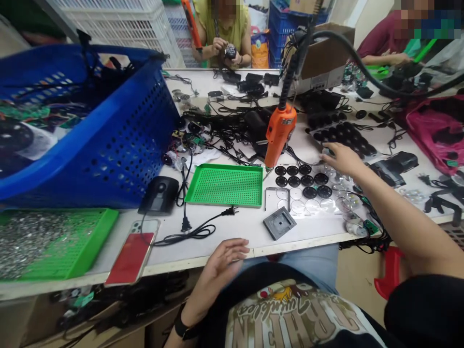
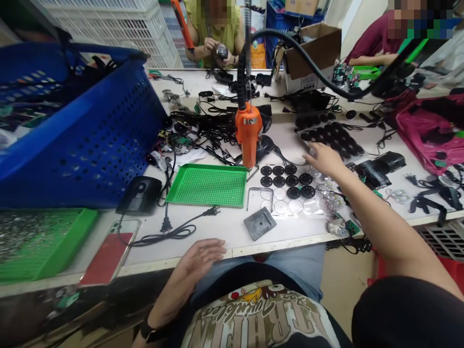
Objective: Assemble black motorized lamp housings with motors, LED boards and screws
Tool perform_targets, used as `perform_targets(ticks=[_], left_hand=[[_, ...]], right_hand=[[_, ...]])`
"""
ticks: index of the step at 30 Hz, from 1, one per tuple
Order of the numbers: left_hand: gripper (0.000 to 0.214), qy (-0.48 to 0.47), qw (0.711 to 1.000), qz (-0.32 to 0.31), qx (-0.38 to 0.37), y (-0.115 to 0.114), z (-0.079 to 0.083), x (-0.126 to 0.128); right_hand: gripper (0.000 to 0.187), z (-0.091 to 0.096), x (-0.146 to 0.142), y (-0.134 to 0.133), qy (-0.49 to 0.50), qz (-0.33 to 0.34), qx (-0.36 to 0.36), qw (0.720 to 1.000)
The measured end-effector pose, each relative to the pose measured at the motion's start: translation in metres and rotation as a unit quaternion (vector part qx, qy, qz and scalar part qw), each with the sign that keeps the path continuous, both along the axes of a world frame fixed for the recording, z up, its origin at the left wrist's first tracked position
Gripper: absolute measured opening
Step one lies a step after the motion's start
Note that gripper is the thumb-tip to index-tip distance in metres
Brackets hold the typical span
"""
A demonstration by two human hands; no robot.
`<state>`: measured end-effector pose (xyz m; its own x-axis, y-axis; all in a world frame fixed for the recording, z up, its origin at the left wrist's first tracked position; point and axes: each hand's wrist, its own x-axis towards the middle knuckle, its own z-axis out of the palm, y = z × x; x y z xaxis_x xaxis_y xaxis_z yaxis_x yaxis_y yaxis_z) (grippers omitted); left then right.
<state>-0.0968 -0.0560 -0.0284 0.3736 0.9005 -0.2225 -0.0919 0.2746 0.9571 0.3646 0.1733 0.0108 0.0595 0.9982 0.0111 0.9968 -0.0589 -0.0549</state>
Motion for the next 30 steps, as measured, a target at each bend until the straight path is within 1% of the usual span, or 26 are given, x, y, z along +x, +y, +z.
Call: perform_targets(ticks=[2,4,6,8,10,11,12,13,15,18,22,27,29,30], left_hand=[[0.039,0.08,0.994,-0.002,0.069,0.008,-0.003,0.013],[0.04,0.151,0.974,-0.015,0.168,0.018,-0.004,0.031],[0.045,0.214,0.941,-0.034,0.259,0.028,-0.006,0.052],[0.053,0.274,0.906,-0.05,0.317,0.036,-0.012,0.072],[0.061,0.327,0.877,-0.055,0.347,0.043,-0.021,0.088],[0.062,0.347,0.866,-0.055,0.356,0.045,-0.026,0.094],[0.061,0.36,0.858,-0.056,0.362,0.047,-0.031,0.098],[0.06,0.366,0.854,-0.058,0.366,0.049,-0.035,0.1],[0.06,0.364,0.853,-0.066,0.368,0.052,-0.039,0.099],[0.063,0.348,0.861,-0.076,0.364,0.056,-0.037,0.09],[0.058,0.335,0.867,-0.078,0.36,0.06,-0.03,0.076],[0.05,0.328,0.871,-0.05,0.362,0.055,-0.03,0.072],[0.046,0.331,0.866,-0.044,0.372,0.052,-0.026,0.071],[0.043,0.337,0.859,-0.048,0.382,0.053,-0.022,0.07]], right_hand=[[0.064,0.001,-0.001,-0.043,0.032,0.042,0.017,0.998],[0.064,-0.005,0.002,-0.09,0.035,0.049,0.046,0.997],[0.062,-0.019,0.007,-0.137,0.023,0.015,0.077,0.997],[0.064,-0.039,0.01,-0.178,0.004,-0.029,0.088,0.996],[0.067,-0.061,0.008,-0.21,-0.037,-0.09,0.097,0.991],[0.066,-0.071,0.005,-0.221,-0.047,-0.112,0.101,0.988],[0.062,-0.081,0.002,-0.229,-0.05,-0.12,0.103,0.986],[0.059,-0.089,-0.001,-0.234,-0.051,-0.127,0.105,0.985],[0.056,-0.1,-0.006,-0.237,-0.045,-0.13,0.108,0.985],[0.059,-0.108,-0.008,-0.233,-0.032,-0.136,0.117,0.983],[0.058,-0.115,-0.004,-0.228,0.007,-0.142,0.143,0.979],[0.051,-0.117,-0.003,-0.223,0.038,-0.158,0.187,0.969],[0.05,-0.116,-0.005,-0.221,0.034,-0.164,0.207,0.964],[0.051,-0.116,-0.006,-0.22,0.03,-0.165,0.213,0.962]])
